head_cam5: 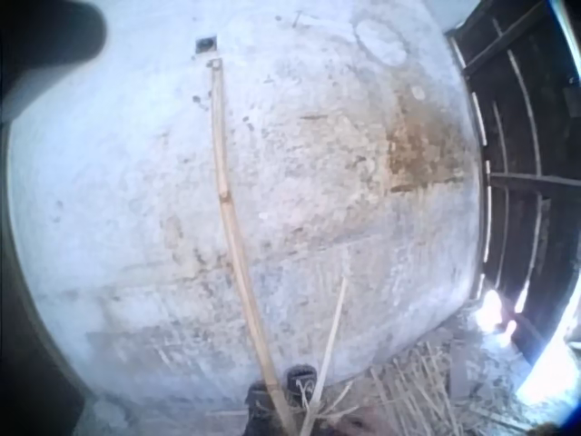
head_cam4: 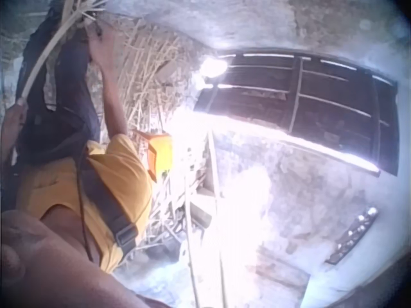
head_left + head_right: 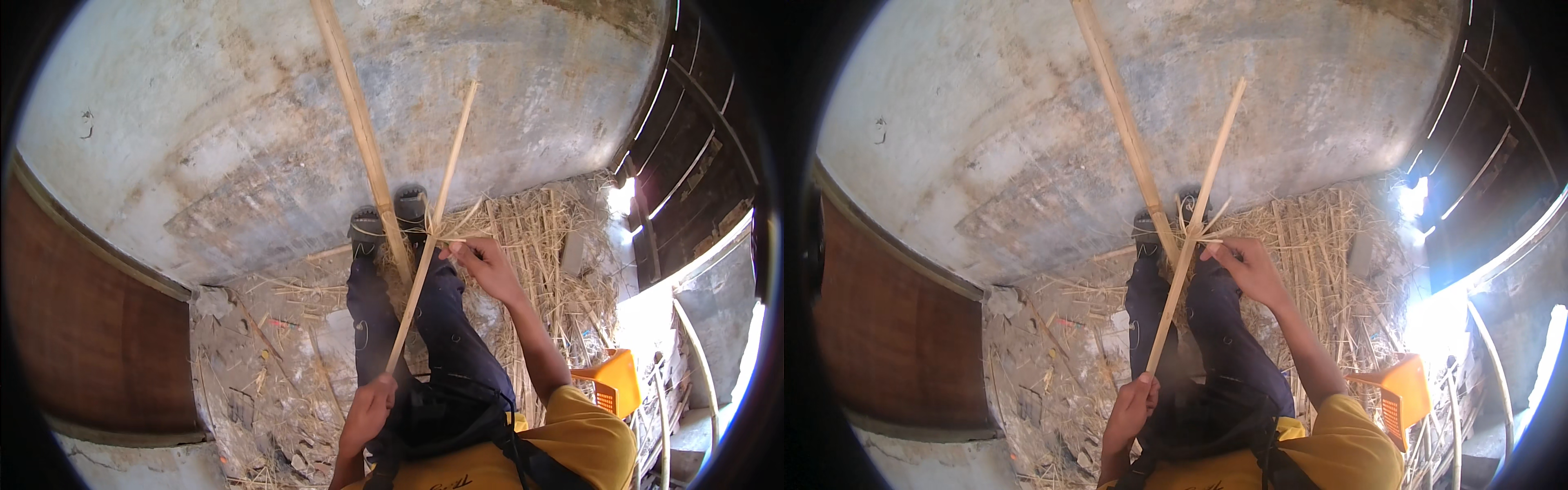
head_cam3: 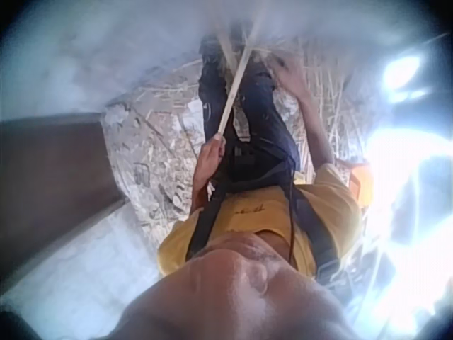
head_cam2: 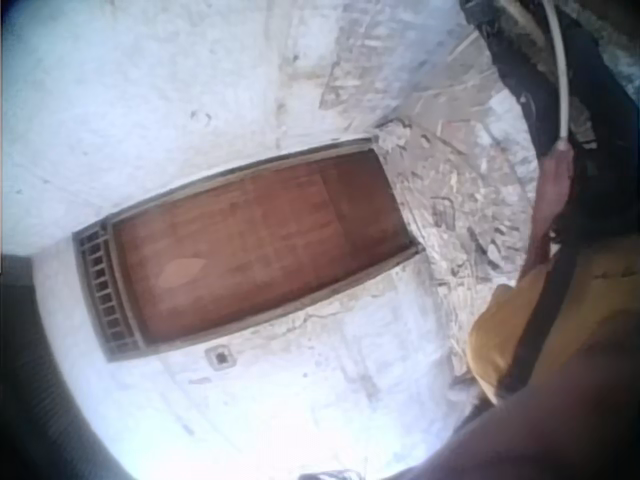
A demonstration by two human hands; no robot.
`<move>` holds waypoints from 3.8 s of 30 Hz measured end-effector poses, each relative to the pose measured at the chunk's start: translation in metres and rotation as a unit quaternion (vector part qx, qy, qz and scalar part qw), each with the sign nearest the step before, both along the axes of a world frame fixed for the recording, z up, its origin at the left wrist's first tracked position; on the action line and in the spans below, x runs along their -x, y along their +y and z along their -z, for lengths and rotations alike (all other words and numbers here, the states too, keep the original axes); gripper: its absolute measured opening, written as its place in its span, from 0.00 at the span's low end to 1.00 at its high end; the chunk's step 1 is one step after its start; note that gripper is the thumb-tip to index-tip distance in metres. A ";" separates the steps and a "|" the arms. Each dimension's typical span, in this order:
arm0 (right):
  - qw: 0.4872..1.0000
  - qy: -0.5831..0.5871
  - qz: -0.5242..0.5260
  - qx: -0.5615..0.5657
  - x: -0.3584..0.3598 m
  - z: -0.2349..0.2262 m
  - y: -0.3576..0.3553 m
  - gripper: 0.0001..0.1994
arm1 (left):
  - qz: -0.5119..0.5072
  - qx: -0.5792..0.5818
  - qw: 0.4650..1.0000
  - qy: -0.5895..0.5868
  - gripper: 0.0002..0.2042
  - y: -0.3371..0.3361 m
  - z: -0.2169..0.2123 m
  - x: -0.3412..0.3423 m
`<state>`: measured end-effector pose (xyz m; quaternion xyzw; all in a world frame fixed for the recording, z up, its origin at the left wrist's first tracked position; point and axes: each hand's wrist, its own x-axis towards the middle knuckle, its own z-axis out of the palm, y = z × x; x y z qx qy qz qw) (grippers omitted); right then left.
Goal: The person uses a small green knife to shave thin strips from a length of bamboo by hand while sitting on a floor covered in wood shavings.
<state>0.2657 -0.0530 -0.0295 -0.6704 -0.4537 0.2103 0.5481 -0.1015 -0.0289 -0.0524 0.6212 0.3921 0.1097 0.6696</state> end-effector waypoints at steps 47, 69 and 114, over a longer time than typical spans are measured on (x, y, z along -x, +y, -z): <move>0.966 -0.241 0.005 -0.098 0.070 -0.011 -0.037 0.12 | -0.008 -0.004 0.999 -0.044 0.29 0.009 -0.034 -0.041; 0.929 -0.348 0.049 -0.117 0.085 -0.008 -0.028 0.15 | -0.021 -0.074 0.997 -0.030 0.30 0.006 -0.038 -0.045; 0.937 -0.335 0.021 -0.093 0.083 -0.014 -0.027 0.13 | -0.013 -0.051 0.998 -0.014 0.26 0.011 -0.036 -0.030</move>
